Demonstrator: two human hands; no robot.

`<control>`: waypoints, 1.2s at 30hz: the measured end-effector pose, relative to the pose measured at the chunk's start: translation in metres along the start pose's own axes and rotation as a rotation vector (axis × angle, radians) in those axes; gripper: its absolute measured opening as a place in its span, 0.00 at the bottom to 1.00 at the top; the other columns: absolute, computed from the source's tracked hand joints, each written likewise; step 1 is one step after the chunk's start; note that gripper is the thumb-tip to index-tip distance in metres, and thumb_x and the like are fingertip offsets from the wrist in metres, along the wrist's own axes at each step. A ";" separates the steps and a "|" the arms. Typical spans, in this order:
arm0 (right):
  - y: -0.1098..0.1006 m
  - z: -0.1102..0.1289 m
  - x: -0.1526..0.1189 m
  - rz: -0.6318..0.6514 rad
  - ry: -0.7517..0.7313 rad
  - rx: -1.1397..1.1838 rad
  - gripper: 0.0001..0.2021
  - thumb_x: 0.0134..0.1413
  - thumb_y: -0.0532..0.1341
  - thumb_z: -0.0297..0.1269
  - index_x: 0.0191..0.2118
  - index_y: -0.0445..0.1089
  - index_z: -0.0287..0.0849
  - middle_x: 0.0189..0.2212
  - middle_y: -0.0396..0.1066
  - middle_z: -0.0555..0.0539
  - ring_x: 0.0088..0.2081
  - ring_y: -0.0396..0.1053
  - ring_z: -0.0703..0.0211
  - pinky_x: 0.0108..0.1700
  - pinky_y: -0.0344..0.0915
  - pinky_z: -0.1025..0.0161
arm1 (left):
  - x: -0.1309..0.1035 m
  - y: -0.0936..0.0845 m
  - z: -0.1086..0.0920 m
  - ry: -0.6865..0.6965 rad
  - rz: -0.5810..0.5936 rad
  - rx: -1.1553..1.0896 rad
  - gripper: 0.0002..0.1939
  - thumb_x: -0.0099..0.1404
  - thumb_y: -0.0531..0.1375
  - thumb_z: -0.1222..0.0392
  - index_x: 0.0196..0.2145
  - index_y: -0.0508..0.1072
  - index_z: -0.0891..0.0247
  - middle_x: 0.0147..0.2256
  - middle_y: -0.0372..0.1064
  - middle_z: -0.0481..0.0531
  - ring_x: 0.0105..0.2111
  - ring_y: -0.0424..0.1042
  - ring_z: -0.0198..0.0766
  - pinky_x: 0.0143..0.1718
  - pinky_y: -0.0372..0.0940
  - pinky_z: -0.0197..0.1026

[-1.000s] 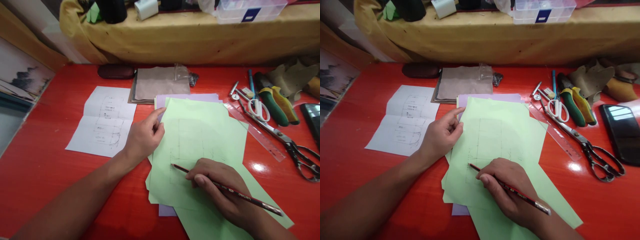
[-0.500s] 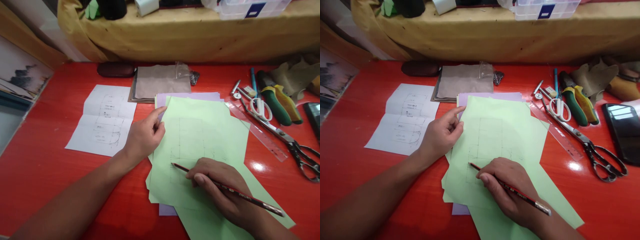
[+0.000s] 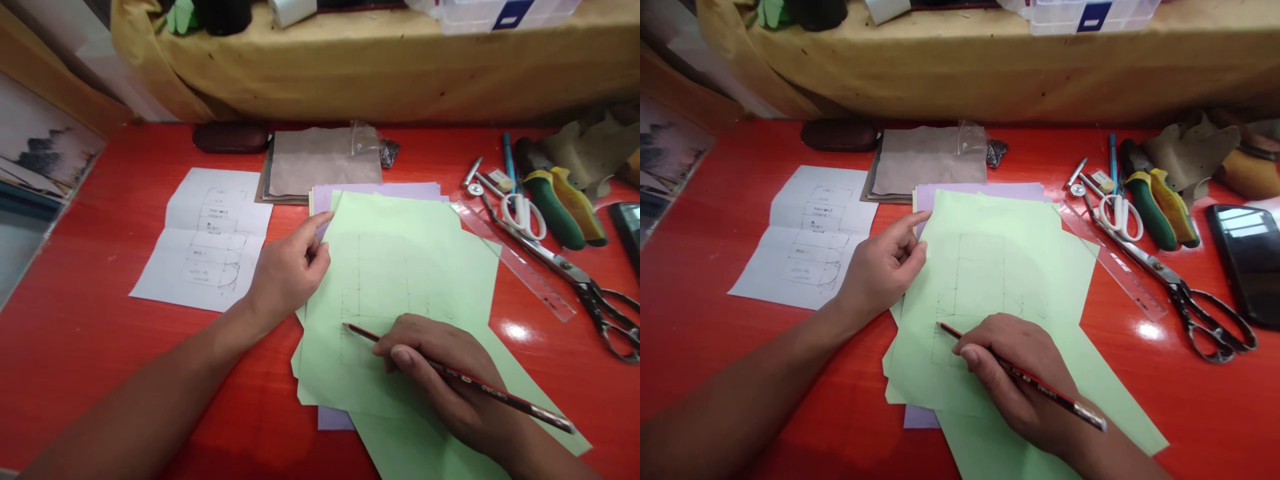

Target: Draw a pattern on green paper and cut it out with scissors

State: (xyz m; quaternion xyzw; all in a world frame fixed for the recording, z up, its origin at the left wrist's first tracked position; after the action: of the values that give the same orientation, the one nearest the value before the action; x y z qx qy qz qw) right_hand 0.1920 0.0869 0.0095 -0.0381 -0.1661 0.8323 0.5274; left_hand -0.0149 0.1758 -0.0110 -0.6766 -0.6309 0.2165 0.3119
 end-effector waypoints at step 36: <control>0.003 -0.001 -0.003 0.021 -0.003 -0.020 0.10 0.76 0.59 0.32 0.41 0.77 0.46 0.30 0.78 0.49 0.31 0.75 0.58 0.34 0.66 0.62 | 0.001 0.000 -0.002 0.020 0.003 0.010 0.25 0.71 0.59 0.64 0.63 0.77 0.62 0.26 0.64 0.40 0.23 0.64 0.32 0.30 0.63 0.38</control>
State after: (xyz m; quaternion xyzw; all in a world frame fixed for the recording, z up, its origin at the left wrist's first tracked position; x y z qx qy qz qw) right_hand 0.1910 0.0838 0.0071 -0.0440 -0.1748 0.8361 0.5181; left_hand -0.0136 0.1762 -0.0096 -0.6780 -0.6257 0.2133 0.3214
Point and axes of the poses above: each hand's wrist, its own x-axis towards the middle knuckle, its own y-axis out of the palm, z = x × y, the point moved 7 cm from there along x, towards the middle knuckle
